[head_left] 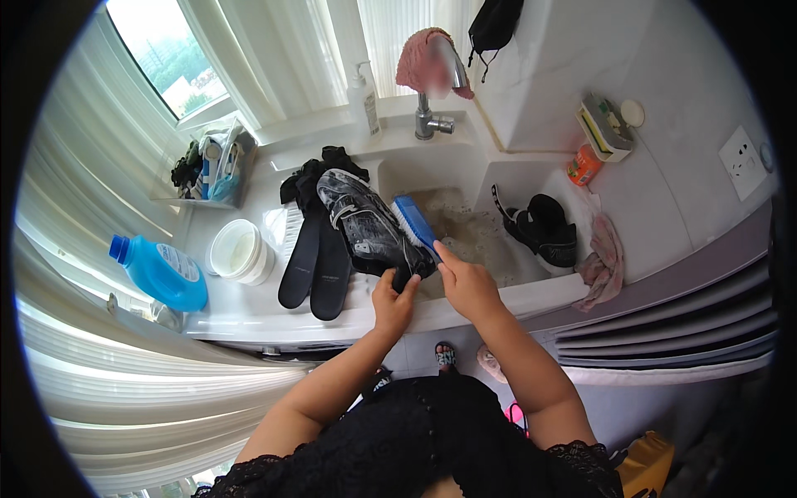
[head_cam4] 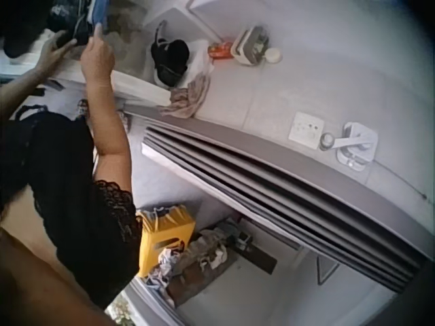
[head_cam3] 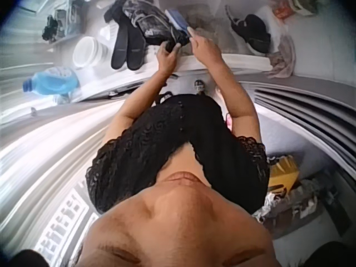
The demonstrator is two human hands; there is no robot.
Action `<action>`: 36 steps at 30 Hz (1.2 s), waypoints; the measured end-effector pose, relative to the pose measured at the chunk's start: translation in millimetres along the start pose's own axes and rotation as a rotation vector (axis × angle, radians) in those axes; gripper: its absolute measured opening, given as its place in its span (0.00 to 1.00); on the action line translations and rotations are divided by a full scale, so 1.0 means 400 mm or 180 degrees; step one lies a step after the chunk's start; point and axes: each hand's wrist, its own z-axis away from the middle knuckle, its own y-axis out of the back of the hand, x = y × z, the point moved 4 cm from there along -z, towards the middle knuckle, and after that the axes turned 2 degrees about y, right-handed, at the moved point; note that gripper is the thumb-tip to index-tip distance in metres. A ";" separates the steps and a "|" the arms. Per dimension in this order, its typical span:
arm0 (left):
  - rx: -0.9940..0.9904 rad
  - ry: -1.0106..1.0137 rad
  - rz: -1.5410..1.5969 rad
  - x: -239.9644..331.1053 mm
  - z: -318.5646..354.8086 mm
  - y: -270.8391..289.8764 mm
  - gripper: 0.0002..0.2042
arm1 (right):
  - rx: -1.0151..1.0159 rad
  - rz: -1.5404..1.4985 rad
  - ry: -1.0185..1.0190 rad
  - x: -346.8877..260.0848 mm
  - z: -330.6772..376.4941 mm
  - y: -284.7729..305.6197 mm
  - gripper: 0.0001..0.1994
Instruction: The person scrubs a black sneaker with a blue brush in a sink, focusing on the upper, sole, and sides. The person repeatedly dips the brush into a white tub to apply cleaning solution and continues scrubbing the shoe throughout the clip.
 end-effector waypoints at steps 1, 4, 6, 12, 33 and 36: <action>-0.0005 0.0033 0.0118 0.000 0.001 -0.003 0.14 | -0.0038 0.0097 -0.0040 -0.001 0.020 0.009 0.20; 0.0109 -0.0024 -0.0124 0.007 0.005 0.016 0.14 | -0.0134 0.0239 -0.0106 0.036 0.138 0.032 0.20; 0.0166 -0.0097 -0.0245 -0.015 0.002 0.015 0.14 | -0.0147 0.0088 -0.0138 0.094 0.225 0.046 0.20; -0.0005 -0.0078 -0.0176 0.008 -0.001 0.003 0.15 | -0.0034 0.0134 -0.0003 0.014 0.020 0.016 0.19; -0.0013 -0.0051 -0.0160 0.009 0.001 0.017 0.15 | -0.0166 0.0539 0.0268 0.039 0.148 -0.002 0.22; 0.0133 -0.0368 -0.0238 -0.010 0.002 0.007 0.15 | -0.0058 0.0325 0.0311 0.053 0.185 0.012 0.22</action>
